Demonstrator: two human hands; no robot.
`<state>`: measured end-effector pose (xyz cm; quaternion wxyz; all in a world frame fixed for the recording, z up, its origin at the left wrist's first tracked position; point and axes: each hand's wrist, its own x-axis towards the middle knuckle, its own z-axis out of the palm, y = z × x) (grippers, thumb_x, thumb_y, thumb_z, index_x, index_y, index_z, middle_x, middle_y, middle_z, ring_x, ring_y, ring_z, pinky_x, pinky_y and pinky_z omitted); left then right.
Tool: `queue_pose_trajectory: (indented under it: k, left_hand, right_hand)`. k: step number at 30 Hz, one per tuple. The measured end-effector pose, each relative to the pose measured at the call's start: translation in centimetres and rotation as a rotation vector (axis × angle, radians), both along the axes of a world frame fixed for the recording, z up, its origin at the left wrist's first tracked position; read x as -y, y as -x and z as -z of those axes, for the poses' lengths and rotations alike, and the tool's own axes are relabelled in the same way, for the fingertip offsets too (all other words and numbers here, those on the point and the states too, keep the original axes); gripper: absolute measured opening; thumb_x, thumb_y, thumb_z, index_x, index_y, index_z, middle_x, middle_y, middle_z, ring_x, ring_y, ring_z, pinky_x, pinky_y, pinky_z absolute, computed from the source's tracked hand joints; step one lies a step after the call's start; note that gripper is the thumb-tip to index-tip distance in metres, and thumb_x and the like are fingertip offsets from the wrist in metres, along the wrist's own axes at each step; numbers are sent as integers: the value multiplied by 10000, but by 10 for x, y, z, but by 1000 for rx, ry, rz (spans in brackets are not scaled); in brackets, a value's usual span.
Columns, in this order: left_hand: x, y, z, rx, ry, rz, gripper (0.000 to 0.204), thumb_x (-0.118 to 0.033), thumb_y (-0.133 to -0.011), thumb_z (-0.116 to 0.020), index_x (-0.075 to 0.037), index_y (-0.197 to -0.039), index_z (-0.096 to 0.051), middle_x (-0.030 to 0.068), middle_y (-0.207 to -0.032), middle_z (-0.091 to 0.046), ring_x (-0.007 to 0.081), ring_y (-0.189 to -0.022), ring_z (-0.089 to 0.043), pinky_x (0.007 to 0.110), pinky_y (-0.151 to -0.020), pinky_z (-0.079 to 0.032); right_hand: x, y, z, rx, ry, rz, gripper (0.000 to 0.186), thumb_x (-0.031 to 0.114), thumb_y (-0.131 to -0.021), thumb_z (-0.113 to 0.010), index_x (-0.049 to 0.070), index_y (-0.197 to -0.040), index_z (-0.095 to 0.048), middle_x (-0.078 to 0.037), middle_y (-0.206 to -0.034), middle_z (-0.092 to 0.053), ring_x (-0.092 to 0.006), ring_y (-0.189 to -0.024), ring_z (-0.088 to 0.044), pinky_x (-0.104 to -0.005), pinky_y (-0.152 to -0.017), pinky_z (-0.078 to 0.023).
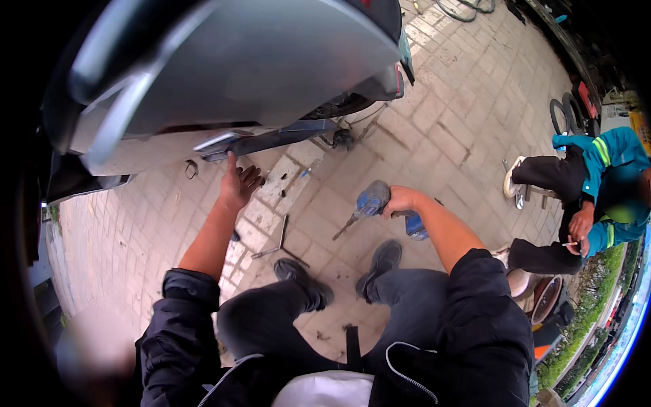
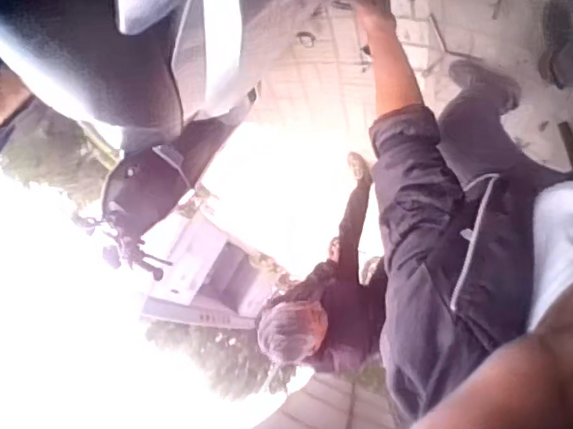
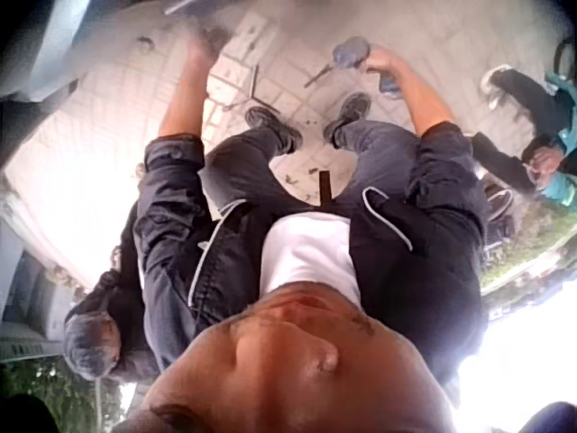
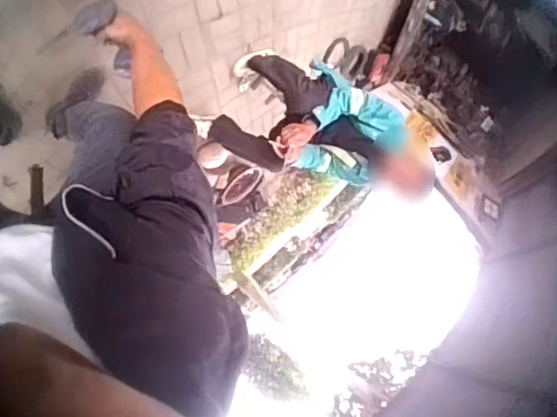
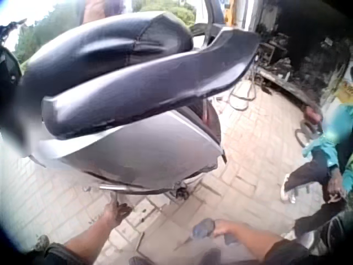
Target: The person uses a cordless impact driver to remove a plastic cover and footrest from the rear of a scooter. They handle the screws and plastic parts, then reinstall and secure the footrest with the impact driver.
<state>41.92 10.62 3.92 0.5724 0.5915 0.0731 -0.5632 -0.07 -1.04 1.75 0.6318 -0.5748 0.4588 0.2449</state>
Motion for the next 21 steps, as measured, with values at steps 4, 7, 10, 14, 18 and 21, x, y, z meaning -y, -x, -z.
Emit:
queue_pose_trajectory:
  k: [4, 7, 10, 14, 18, 21]
  left_hand:
    - [31, 7, 48, -38, 95, -55, 1227, -694, -720, -651, 24, -1453, 20, 260, -1429, -299, 355, -1226, -464, 466, -1032, -385]
    - [43, 1, 55, -15, 276, 57, 1299, -725, -685, -650, 53, -1451, 54, 225, -1468, -250, 331, -1310, -379, 443, -1105, -305]
    - [36, 0, 60, 98, 244, 88, 1266, -705, -707, -651, 63, -1449, 29, 238, -1452, -278, 319, -1303, -388, 436, -1101, -313]
    - [31, -3, 65, 175, 213, 105, 1239, -686, -729, -648, 73, -1444, 21, 255, -1409, -346, 324, -1258, -442, 435, -1069, -355]
    - [33, 8, 62, 208, 216, 160, 1158, -660, -780, -613, 73, -1445, -13, 251, -1361, -419, 320, -1193, -495, 429, -1035, -386]
    - [17, 7, 57, 188, 163, 259, 966, -602, -848, -571, 37, -1436, -146, 251, -1322, -468, 323, -1134, -529, 415, -982, -421]
  right_hand:
    - [21, 25, 77, 36, -79, 53, 278, 39, -647, -790, 3, -899, -677, -93, -816, -679, -175, -682, -643, -308, -622, -527]
    - [37, 54, 119, 77, -112, 113, 350, 35, -653, -790, 13, -981, -669, -89, -877, -679, -171, -751, -645, -331, -669, -530]
    - [38, 63, 138, 18, -129, 166, 426, 30, -651, -787, 37, -1055, -651, -90, -963, -671, -214, -882, -626, -381, -784, -514]
    - [52, 56, 143, -149, 153, -197, 369, 190, -705, -745, 41, -1033, -669, -130, -930, -673, -249, -864, -628, -362, -799, -497]
    - [87, 33, 130, 30, 427, -699, 362, 325, -728, -671, 1, -889, -680, -198, -840, -666, -292, -822, -640, -380, -774, -492]
    - [94, -32, 96, 171, 956, -408, 356, 329, -719, -648, -12, -821, -670, -229, -848, -662, -366, -848, -636, -433, -764, -494]
